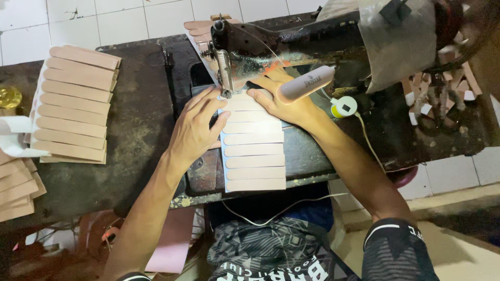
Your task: The person aligns multiple beige fabric pieces on a sewing machine, sews them together, and then uses scissors to trim the edges. The person repeats this process with additional fabric pieces, stacking the finished items on the table.
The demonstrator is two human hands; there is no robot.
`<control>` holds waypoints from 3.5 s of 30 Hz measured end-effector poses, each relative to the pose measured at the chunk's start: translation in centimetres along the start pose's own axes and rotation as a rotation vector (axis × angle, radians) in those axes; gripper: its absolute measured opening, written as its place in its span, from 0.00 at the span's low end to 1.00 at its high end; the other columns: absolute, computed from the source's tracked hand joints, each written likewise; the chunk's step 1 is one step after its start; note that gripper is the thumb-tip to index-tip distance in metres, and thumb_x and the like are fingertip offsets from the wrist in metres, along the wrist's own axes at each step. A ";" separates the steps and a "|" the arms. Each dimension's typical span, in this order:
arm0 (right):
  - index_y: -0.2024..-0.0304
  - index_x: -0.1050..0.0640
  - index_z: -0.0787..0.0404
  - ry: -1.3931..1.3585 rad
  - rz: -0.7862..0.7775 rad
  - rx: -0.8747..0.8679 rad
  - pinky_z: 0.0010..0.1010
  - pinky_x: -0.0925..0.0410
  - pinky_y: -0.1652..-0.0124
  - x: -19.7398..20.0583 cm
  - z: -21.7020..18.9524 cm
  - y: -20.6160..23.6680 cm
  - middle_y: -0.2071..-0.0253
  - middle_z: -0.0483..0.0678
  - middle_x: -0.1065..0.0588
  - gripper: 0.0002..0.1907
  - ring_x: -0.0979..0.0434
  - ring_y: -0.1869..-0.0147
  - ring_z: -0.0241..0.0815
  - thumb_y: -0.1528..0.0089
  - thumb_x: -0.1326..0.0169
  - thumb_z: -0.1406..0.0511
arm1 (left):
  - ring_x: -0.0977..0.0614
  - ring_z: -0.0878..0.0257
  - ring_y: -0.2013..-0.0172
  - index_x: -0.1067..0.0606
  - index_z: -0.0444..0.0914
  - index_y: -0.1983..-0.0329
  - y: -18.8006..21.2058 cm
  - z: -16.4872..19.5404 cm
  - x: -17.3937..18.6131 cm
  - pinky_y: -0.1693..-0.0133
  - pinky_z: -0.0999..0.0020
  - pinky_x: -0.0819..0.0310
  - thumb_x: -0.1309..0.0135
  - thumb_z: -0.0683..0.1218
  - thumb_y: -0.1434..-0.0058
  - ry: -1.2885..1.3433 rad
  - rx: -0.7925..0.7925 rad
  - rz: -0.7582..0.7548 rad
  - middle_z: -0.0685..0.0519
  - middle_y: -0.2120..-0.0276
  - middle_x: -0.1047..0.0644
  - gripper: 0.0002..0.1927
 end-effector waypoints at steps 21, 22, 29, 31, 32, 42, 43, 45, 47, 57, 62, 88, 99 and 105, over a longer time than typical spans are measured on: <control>0.52 0.20 0.64 0.014 0.115 0.092 0.44 0.31 0.46 0.3 -0.1 -0.1 0.51 0.57 0.23 0.13 0.24 0.46 0.58 0.34 0.39 0.62 | 0.25 0.46 0.38 0.25 0.35 0.53 -0.6 -0.5 -0.1 0.37 0.55 0.33 0.42 0.45 0.33 0.020 0.007 0.059 0.41 0.42 0.24 0.10; 0.52 0.20 0.64 0.006 0.116 0.085 0.44 0.31 0.47 0.2 0.0 -0.1 0.51 0.57 0.23 0.12 0.24 0.46 0.58 0.34 0.39 0.62 | 0.25 0.46 0.38 0.25 0.35 0.53 -0.6 -0.5 -0.1 0.37 0.55 0.32 0.42 0.45 0.33 0.016 0.009 0.062 0.41 0.42 0.24 0.10; 0.51 0.19 0.64 0.002 0.057 -0.010 0.45 0.31 0.49 -0.4 1.1 -0.2 0.53 0.57 0.23 0.13 0.24 0.48 0.58 0.33 0.39 0.62 | 0.24 0.45 0.38 0.25 0.34 0.52 -0.9 -1.0 -0.2 0.39 0.54 0.30 0.42 0.44 0.33 0.085 0.027 0.031 0.41 0.43 0.23 0.11; 0.52 0.20 0.64 0.013 0.101 0.071 0.45 0.31 0.46 0.0 0.4 -0.2 0.51 0.57 0.23 0.13 0.24 0.46 0.58 0.34 0.39 0.62 | 0.25 0.45 0.38 0.25 0.34 0.52 -1.0 -0.8 -0.1 0.38 0.54 0.31 0.42 0.44 0.33 0.072 0.001 0.054 0.40 0.42 0.24 0.11; 0.52 0.20 0.64 0.014 0.120 0.105 0.45 0.31 0.45 0.2 0.0 -0.1 0.50 0.57 0.24 0.13 0.24 0.45 0.59 0.34 0.40 0.62 | 0.25 0.45 0.38 0.25 0.34 0.52 -1.0 -0.7 -0.1 0.37 0.54 0.31 0.42 0.44 0.33 0.067 -0.010 0.059 0.39 0.41 0.24 0.11; 0.49 0.20 0.63 -0.025 0.068 0.006 0.45 0.32 0.44 -0.4 1.1 -0.2 0.47 0.56 0.24 0.14 0.25 0.42 0.58 0.34 0.40 0.61 | 0.26 0.45 0.37 0.25 0.34 0.49 -0.9 -1.2 -0.5 0.37 0.55 0.32 0.42 0.45 0.33 0.082 0.058 0.033 0.40 0.41 0.25 0.13; 0.50 0.20 0.63 -0.019 0.075 0.006 0.45 0.32 0.44 -0.5 1.1 -0.2 0.47 0.57 0.25 0.14 0.25 0.42 0.58 0.34 0.40 0.61 | 0.25 0.45 0.37 0.25 0.34 0.50 -0.9 -1.1 -0.4 0.37 0.55 0.32 0.42 0.45 0.34 0.080 0.045 0.036 0.40 0.40 0.24 0.13; 0.50 0.20 0.63 -0.020 0.076 0.003 0.45 0.32 0.44 -0.5 1.3 0.0 0.47 0.57 0.25 0.15 0.25 0.42 0.58 0.34 0.40 0.61 | 0.25 0.45 0.37 0.25 0.35 0.51 -1.1 -1.0 -0.4 0.37 0.55 0.32 0.42 0.45 0.34 0.078 0.033 0.037 0.40 0.40 0.24 0.12; 0.49 0.20 0.63 -0.040 0.061 -0.001 0.45 0.32 0.44 -0.6 1.3 -0.1 0.46 0.58 0.25 0.15 0.26 0.41 0.59 0.34 0.40 0.61 | 0.26 0.44 0.37 0.25 0.34 0.51 -1.2 -1.0 -0.4 0.38 0.55 0.32 0.41 0.44 0.34 0.074 0.040 0.035 0.40 0.40 0.25 0.12; 0.53 0.20 0.64 -0.010 0.214 0.080 0.42 0.29 0.45 5.6 -5.1 4.7 0.51 0.56 0.22 0.12 0.22 0.46 0.56 0.36 0.38 0.63 | 0.22 0.42 0.43 0.28 0.33 0.50 -1.5 -3.0 -0.7 0.40 0.53 0.28 0.50 0.37 0.31 0.119 0.020 0.134 0.37 0.47 0.21 0.08; 0.69 0.21 0.61 0.198 0.632 0.002 0.33 0.27 0.67 15.4 -3.8 15.7 0.71 0.51 0.22 0.11 0.19 0.68 0.46 0.32 0.43 0.66 | 0.27 0.35 0.42 0.31 0.25 0.40 -5.2 -6.8 -0.6 0.40 0.45 0.33 0.40 0.42 0.31 0.002 0.049 0.239 0.32 0.44 0.27 0.22; 0.50 0.20 0.65 -0.099 0.274 -0.652 0.28 0.30 0.76 24.7 0.3 23.5 0.69 0.49 0.19 0.25 0.21 0.72 0.33 0.46 0.33 0.58 | 0.12 0.61 0.55 0.34 0.31 0.34 -9.5 -12.0 -2.0 0.52 0.71 0.17 0.40 0.35 0.38 0.421 0.310 0.505 0.48 0.56 0.16 0.29; 0.64 0.18 0.63 0.325 -0.358 -0.554 0.46 0.29 0.62 6.9 -2.3 4.1 0.72 0.58 0.21 0.32 0.20 0.64 0.58 0.47 0.38 0.40 | 0.12 0.60 0.57 0.34 0.35 0.36 -10.3 -10.3 -1.9 0.58 0.70 0.15 0.36 0.43 0.37 0.522 0.378 0.481 0.47 0.54 0.16 0.28; 0.60 0.17 0.60 0.295 -0.459 -0.519 0.46 0.29 0.63 5.8 0.0 1.3 0.73 0.57 0.22 0.31 0.20 0.66 0.57 0.47 0.39 0.41 | 0.11 0.60 0.57 0.32 0.36 0.38 -10.9 -9.7 -2.3 0.59 0.69 0.15 0.36 0.44 0.37 0.576 0.352 0.487 0.47 0.54 0.15 0.27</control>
Point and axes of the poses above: each hand's wrist, its own y-axis away from the middle knuckle, its own x-axis out of the back of the hand, z = x × y, the point moved 8 cm from there along -y, towards the middle knuckle
